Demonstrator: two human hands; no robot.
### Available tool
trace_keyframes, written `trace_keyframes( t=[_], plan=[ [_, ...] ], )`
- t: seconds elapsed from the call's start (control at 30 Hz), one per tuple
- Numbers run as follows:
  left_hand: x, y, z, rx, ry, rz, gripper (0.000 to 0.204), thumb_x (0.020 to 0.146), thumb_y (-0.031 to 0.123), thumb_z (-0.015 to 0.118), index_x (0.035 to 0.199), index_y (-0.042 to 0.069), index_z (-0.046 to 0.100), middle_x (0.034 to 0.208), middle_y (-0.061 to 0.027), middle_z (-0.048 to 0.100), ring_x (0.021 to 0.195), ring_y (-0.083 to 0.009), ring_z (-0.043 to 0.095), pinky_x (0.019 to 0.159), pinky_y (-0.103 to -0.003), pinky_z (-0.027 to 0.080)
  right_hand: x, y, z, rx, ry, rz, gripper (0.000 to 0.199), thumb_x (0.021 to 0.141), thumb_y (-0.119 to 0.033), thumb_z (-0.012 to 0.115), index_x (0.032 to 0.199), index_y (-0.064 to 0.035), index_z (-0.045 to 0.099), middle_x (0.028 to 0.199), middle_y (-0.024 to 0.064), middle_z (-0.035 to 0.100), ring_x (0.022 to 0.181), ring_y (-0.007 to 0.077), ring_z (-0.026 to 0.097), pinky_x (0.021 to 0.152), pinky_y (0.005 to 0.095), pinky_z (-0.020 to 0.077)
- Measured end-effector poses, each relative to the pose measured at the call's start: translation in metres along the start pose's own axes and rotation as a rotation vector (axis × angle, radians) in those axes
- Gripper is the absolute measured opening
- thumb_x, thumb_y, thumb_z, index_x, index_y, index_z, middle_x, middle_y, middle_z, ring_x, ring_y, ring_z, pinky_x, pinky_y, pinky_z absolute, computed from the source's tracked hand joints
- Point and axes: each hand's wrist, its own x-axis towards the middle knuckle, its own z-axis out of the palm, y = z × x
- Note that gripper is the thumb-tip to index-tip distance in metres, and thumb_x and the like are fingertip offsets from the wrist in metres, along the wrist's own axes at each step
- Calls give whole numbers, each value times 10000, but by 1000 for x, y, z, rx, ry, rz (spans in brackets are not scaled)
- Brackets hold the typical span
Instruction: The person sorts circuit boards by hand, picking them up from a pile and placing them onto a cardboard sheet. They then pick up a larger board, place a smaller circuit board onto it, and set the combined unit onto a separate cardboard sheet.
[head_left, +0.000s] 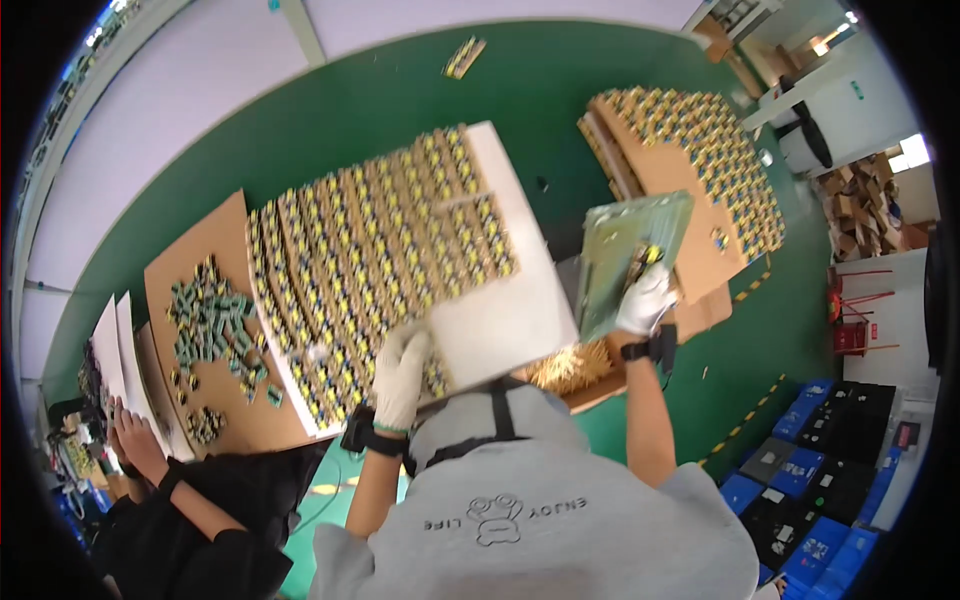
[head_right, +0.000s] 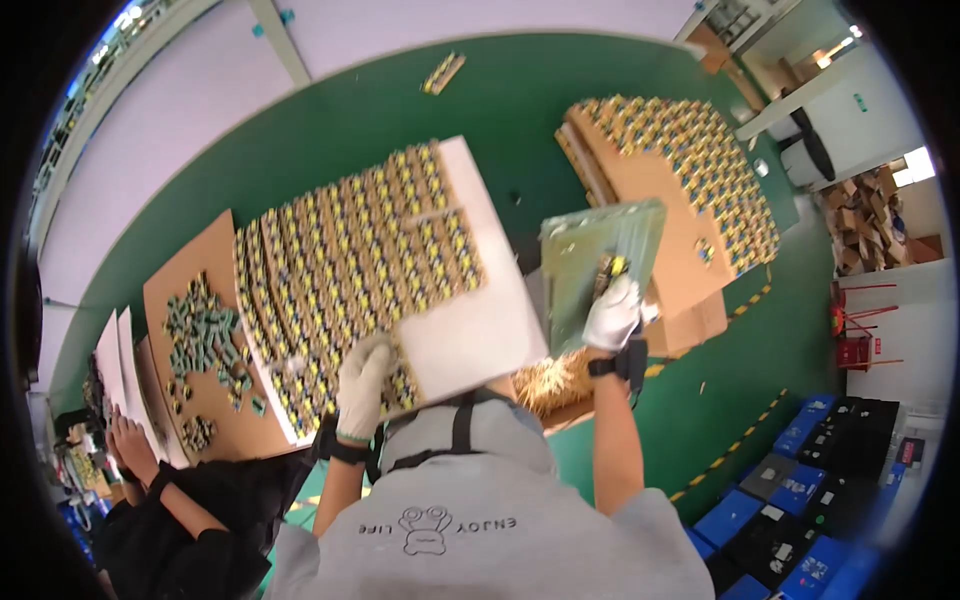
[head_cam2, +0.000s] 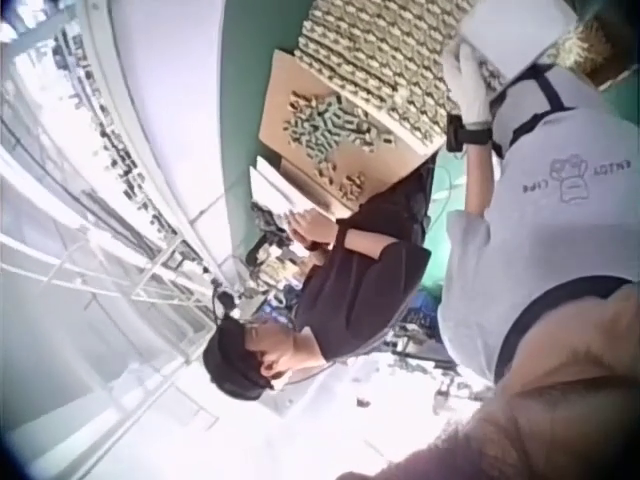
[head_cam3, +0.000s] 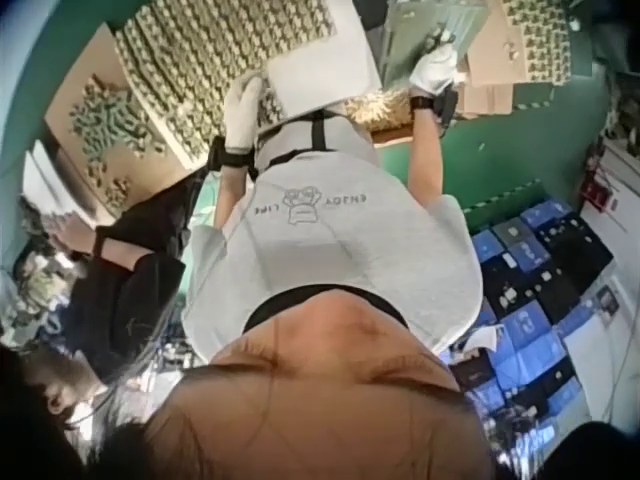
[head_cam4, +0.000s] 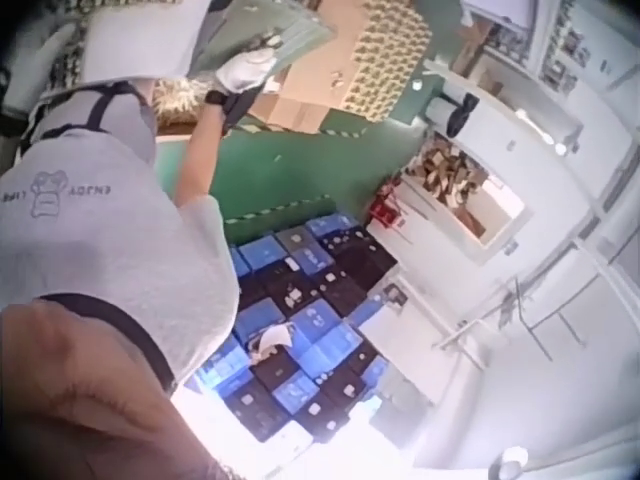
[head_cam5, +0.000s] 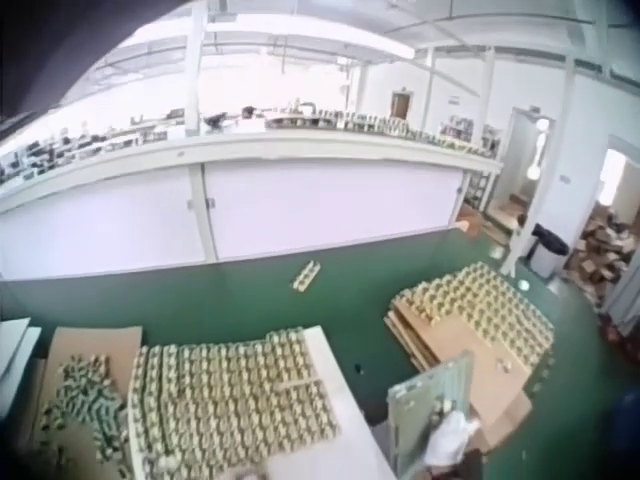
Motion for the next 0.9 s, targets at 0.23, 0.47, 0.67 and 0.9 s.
trace_keyframes(
  t=[0.23,0.47,0.67,0.9],
  plan=[
    [6,-10,-24,-93,64,-73,354,915,238,503,1135,-35,552,979,-73,587,872,-130,557,802,-276,470,4,3,2,333,-235,203,246,955,-181,343,902,-7,509,786,32,510,645,136,479,575,233,396],
    [1,-6,-37,-129,100,-93,364,916,249,509,1140,-37,541,984,-69,581,890,-140,560,828,-294,483,3,8,1,426,-180,223,267,949,-166,311,942,24,499,826,22,502,683,94,473,586,205,389],
    [2,-11,-39,-167,131,-149,377,909,239,507,1160,-41,530,1020,-92,586,879,-149,570,823,-294,486,3,-10,-4,148,-39,142,337,940,-246,348,834,-29,583,763,173,607,692,350,569,633,426,438],
    [7,-11,-24,-236,72,-160,392,898,249,527,1156,-47,520,983,-74,579,853,-140,563,784,-279,479,6,-21,-6,38,-181,264,314,929,-202,361,959,-10,608,857,183,638,784,336,615,688,381,482]
  ],
)
